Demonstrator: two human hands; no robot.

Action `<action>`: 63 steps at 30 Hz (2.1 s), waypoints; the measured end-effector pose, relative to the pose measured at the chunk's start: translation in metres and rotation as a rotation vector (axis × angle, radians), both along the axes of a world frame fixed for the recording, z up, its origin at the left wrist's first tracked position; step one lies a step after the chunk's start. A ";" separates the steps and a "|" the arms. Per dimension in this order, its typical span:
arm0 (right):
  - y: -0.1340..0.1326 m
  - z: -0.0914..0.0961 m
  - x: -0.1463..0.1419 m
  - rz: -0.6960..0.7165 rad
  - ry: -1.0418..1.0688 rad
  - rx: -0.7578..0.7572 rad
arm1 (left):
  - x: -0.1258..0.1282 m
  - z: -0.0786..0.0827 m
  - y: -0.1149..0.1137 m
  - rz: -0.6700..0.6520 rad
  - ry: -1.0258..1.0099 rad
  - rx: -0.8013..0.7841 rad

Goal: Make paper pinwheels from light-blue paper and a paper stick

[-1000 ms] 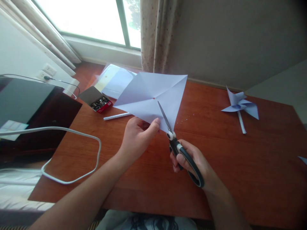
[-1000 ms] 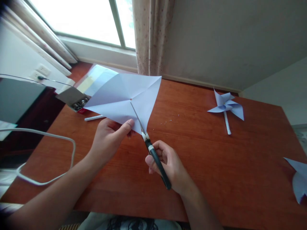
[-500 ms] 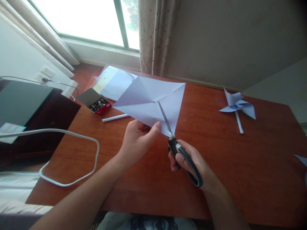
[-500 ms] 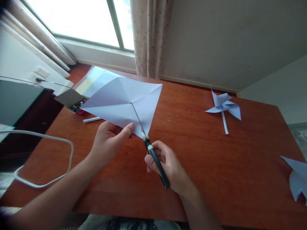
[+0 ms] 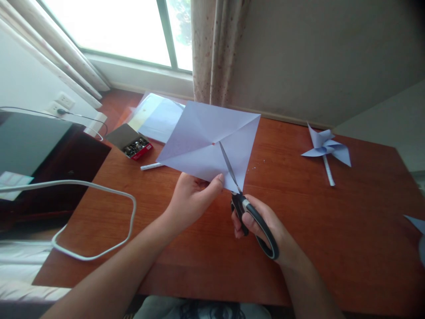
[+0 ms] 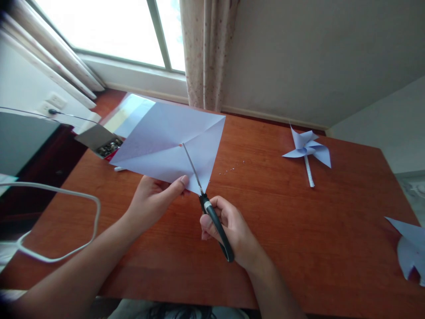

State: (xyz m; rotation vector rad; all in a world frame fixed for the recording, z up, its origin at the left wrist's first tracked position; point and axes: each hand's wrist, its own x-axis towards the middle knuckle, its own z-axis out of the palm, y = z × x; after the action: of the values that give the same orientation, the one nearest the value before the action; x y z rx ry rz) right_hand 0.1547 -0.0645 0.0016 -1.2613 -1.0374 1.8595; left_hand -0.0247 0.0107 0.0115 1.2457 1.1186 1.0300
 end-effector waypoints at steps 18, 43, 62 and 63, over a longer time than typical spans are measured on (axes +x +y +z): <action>-0.001 -0.005 -0.002 -0.032 -0.010 0.022 | -0.002 -0.001 0.001 -0.011 -0.083 0.011; -0.001 -0.001 -0.007 -0.044 -0.122 0.021 | -0.006 -0.017 0.003 0.155 -0.273 -0.106; -0.002 -0.006 -0.005 -0.032 -0.106 -0.015 | -0.006 -0.013 0.003 0.172 -0.225 -0.114; -0.002 -0.006 -0.005 -0.034 -0.106 -0.016 | -0.006 -0.014 0.002 0.171 -0.227 -0.112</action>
State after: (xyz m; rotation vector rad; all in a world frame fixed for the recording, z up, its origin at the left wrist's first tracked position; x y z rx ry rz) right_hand 0.1497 -0.0667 -0.0045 -1.3911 -1.0512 1.7950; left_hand -0.0310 0.0132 -0.0020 0.9304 1.1027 1.1886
